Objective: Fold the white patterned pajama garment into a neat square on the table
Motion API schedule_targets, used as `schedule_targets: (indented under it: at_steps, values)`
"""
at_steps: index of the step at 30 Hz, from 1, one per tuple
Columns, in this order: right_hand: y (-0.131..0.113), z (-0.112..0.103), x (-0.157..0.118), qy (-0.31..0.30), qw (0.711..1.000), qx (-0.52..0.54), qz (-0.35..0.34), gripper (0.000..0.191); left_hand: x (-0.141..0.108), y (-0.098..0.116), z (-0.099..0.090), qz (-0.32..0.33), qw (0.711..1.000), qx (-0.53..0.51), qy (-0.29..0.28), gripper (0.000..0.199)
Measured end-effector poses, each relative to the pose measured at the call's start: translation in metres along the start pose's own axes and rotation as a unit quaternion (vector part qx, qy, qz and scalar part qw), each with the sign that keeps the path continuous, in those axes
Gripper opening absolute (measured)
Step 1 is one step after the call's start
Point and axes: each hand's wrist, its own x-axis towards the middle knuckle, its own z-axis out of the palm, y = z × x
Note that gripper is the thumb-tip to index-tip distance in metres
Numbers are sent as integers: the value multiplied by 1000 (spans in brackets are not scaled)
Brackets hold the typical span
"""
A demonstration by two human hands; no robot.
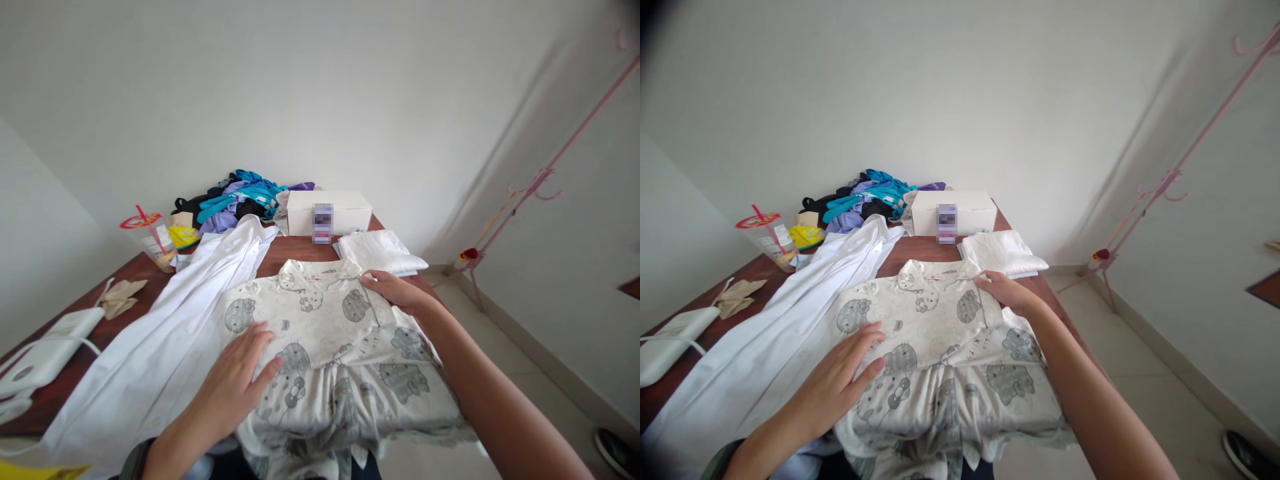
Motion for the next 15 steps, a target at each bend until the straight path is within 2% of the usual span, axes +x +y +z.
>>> schedule_targets:
  at_steps: [2, 5, 10, 12, 15]
  values:
    - [-4, 0, -1, -1, 1000, -10, 2, 39, 2, -14, 8, -49, 999, 17, -3, 49]
    - [-18, 0, -8, 7, 999, -36, 1, 42, 12, -35, 15, -103, 994, 25, -24, 58]
    - [-41, -8, -25, 41, 997, -46, -49, 39, 27, -54, 9, -163, 984, 58, -32, 69]
    - [-40, -13, -31, 61, 995, -29, -73, 34, 29, -56, 4, -162, 984, 62, -29, 73]
    - [-24, -20, -38, 101, 991, -33, -83, 28, 32, -56, 1, -164, 984, 64, -34, 75]
